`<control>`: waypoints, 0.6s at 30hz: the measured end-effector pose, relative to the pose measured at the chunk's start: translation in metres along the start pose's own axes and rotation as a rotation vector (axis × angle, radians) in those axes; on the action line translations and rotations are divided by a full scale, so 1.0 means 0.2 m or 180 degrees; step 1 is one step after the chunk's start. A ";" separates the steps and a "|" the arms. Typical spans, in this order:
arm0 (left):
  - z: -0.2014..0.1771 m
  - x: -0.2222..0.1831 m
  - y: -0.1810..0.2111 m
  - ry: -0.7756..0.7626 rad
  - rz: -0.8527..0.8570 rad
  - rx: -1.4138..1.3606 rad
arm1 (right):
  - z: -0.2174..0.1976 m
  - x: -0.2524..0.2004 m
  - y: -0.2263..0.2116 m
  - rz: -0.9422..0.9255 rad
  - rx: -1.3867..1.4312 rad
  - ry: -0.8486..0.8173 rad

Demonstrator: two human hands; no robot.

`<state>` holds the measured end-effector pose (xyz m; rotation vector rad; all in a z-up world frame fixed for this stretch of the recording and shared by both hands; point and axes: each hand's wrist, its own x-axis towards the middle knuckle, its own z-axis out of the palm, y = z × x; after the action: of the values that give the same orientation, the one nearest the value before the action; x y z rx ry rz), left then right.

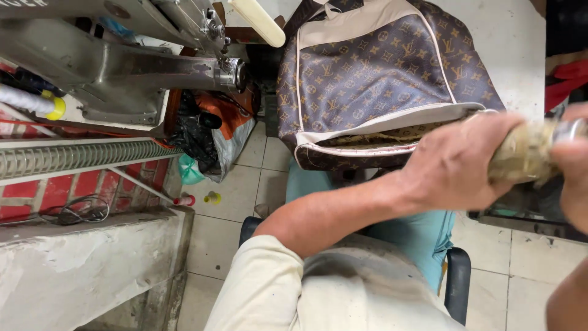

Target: Applying adhesive and pressing the lining into a designer handbag for repair at a workbench.

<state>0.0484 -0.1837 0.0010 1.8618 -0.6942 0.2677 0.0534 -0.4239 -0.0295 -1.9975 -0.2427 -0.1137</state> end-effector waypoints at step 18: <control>-0.09 -0.50 -0.21 -0.3582 -0.1426 -0.2625 | 0.08 -0.60 -0.35 -0.0975 -0.1638 -0.1695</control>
<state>-0.0053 -0.1242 -0.0737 1.1667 -0.8827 -1.2645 -0.0797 -0.3955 0.0033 -2.4598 -0.9403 0.1859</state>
